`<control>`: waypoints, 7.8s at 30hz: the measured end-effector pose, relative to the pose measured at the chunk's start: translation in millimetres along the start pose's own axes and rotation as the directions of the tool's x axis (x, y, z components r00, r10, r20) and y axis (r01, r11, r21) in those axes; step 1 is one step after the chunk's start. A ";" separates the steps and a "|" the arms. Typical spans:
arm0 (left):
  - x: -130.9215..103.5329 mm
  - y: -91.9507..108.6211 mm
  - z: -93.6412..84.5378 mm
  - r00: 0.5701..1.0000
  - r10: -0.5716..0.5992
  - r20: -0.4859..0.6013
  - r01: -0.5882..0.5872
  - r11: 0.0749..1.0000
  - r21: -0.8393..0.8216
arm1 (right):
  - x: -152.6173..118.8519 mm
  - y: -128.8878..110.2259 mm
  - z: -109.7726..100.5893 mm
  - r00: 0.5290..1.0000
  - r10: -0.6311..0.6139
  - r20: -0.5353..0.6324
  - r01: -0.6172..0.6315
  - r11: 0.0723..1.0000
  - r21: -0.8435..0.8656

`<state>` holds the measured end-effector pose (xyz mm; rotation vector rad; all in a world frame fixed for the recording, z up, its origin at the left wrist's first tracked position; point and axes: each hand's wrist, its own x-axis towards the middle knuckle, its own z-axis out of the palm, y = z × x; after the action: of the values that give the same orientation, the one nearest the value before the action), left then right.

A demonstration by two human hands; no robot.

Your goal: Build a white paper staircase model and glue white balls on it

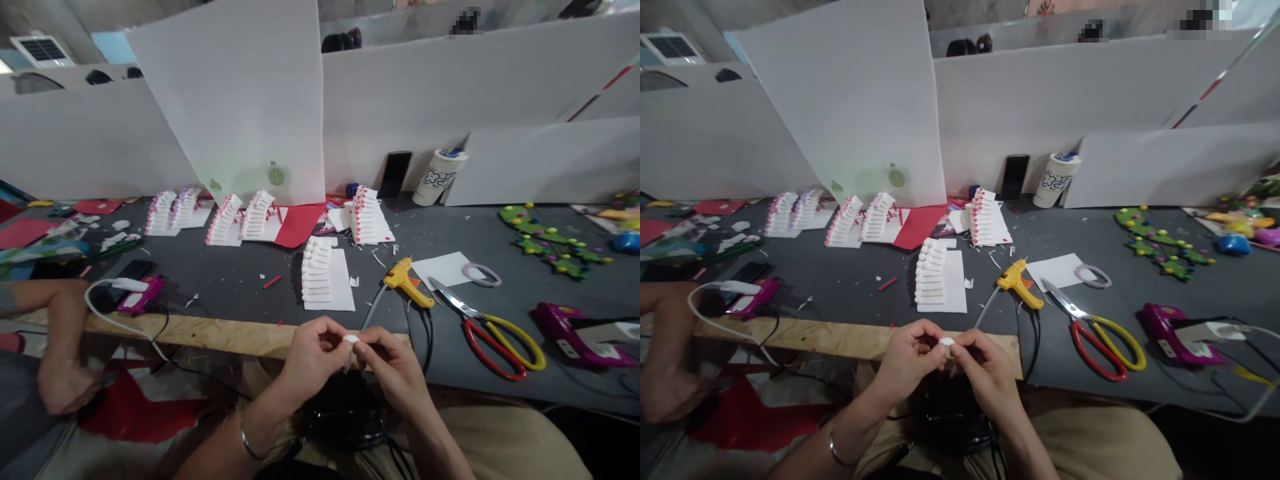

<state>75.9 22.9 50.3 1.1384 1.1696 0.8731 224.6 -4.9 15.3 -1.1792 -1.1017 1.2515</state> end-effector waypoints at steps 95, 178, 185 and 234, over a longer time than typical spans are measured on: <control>7.2 -17.7 -3.6 0.968 0.247 0.052 -0.252 0.959 0.133 | 19.5 -27.4 -12.1 0.938 0.287 0.195 -0.283 0.958 -0.048; 17.4 -45.5 -54.5 0.905 0.408 -0.125 -0.334 0.859 0.387 | 65.6 23.1 -26.6 0.994 -0.068 -0.080 -0.047 0.397 -0.916; 12.7 -51.7 -51.2 0.920 0.367 -0.137 -0.304 0.890 0.339 | 79.9 29.0 -32.8 0.986 -0.098 -0.134 -0.050 0.593 -0.804; 45.8 -36.0 -26.3 0.981 0.059 -0.186 -0.086 0.986 -0.145 | 62.4 6.6 -133.9 0.947 -0.254 -0.194 -0.065 0.441 -0.895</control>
<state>58.1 63.6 4.3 0.9975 1.1921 1.1225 359.2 52.7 -5.7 -1.9848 -1.6306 0.2428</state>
